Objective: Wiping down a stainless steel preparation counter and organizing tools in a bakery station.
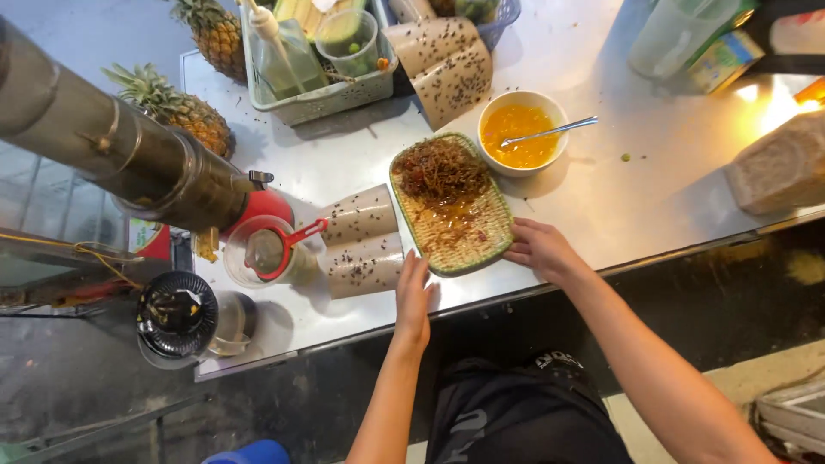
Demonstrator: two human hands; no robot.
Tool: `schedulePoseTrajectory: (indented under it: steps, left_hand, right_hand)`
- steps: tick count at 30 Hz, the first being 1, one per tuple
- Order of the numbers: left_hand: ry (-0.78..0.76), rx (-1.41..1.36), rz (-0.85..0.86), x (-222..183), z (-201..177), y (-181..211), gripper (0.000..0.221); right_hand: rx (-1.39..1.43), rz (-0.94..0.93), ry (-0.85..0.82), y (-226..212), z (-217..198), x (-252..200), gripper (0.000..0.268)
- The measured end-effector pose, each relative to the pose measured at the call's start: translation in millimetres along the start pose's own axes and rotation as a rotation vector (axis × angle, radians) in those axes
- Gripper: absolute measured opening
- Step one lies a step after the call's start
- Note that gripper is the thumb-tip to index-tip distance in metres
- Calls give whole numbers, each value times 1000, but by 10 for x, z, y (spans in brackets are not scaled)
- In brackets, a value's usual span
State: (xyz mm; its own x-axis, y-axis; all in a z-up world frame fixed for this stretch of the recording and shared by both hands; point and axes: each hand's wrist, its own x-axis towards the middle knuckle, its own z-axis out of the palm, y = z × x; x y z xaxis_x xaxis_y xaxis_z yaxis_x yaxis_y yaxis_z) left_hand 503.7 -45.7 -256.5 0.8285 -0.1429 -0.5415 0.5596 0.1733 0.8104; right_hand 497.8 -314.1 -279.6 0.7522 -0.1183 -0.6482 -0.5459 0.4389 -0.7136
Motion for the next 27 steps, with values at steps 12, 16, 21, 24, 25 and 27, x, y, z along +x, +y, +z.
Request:
schedulePoseTrajectory:
  steps: [12,16,21,24,25,27]
  left_hand:
    - [-53,-172,-178,175,-64,298,63]
    - [-44,-137,-146,-99,-40,339,67]
    - [-163,-344,118,-80,-171,171,70]
    - [-218,-427,117,334,59,203,66]
    - [-212,-400,54,500,172,204,63]
    - [-249,-290,6,757,569,350,58]
  right_hand:
    - [159,-22,-242,-191,255,-453,63]
    - [130,-118,-251,-273,247,-652,67]
    - [160,-176,-273,-478,159,-916,66]
    - [189,-296,-272,-616,20,-1056,65]
    - [190,-366,-258,-640,-45,-1115,65]
    - [234,-430,-207,-671,-233,-1251,63]
